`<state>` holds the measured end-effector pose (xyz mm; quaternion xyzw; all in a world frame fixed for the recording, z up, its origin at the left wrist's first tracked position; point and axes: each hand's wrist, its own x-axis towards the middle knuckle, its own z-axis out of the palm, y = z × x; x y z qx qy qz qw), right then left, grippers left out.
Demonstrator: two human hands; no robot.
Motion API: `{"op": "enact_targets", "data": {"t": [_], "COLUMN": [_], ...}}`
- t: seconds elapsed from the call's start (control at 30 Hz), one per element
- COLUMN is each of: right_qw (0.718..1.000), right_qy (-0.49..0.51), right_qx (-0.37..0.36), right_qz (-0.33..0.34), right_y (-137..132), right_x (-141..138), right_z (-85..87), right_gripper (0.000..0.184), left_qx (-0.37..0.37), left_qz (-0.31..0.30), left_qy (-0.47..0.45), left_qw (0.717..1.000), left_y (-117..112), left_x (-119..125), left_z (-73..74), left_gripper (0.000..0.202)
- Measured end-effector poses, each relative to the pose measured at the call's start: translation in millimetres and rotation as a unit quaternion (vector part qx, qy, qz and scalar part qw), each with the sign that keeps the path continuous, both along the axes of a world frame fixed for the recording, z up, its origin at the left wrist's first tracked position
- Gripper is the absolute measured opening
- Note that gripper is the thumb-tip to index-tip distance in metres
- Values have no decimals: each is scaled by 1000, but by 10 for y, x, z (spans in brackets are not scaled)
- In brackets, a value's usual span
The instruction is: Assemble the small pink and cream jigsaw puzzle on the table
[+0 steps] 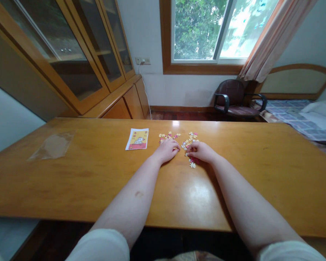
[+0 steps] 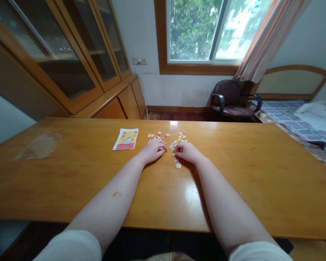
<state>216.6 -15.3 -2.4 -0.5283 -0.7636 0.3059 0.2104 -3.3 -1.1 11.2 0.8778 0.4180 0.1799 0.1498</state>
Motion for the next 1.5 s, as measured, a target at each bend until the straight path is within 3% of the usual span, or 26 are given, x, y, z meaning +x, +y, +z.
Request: {"op": "enact_targets", "data": {"t": [0.13, 0.43, 0.6, 0.73, 0.9, 1.07, 1.23, 1.33, 1.5], "right_qw": [994, 976, 978, 971, 959, 952, 961, 975, 998], "right_qy": [-43, -105, -151, -208, -275, -303, -241, -163, 14], "right_qx": [100, 189, 147, 118, 62, 38, 74, 99, -55], "right_qz": [-8, 21, 12, -4, 35, -32, -110, -113, -21], "right_y": [20, 21, 35, 20, -79, -40, 85, 119, 69], "right_x": [2, 44, 40, 2, -114, -77, 41, 126, 238], "right_z": [16, -10, -45, -36, -14, -49, -87, -60, -4], "right_gripper": [10, 21, 21, 44, 59, 62, 55, 41, 18], "left_qx": [1, 2, 8, 3, -20, -55, -42, -20, -7], "left_qz": [3, 14, 59, 110, 139, 137, 110, 87, 76], "left_qy": [-2, 15, 29, 48, 87, 105, 94, 70, 40], "left_qw": [1000, 1000, 998, 993, 986, 984, 989, 994, 996], "left_y": [7, 21, 44, 47, 26, 18, 35, 44, 36], "left_x": [-2, 0, -22, -30, -14, -1, -16, -27, -22], "left_z": [-9, -25, -49, -73, -100, -108, -123, -136, -122], "left_gripper": [21, 22, 21, 24, 55, 68, 52, 41, 31]}}
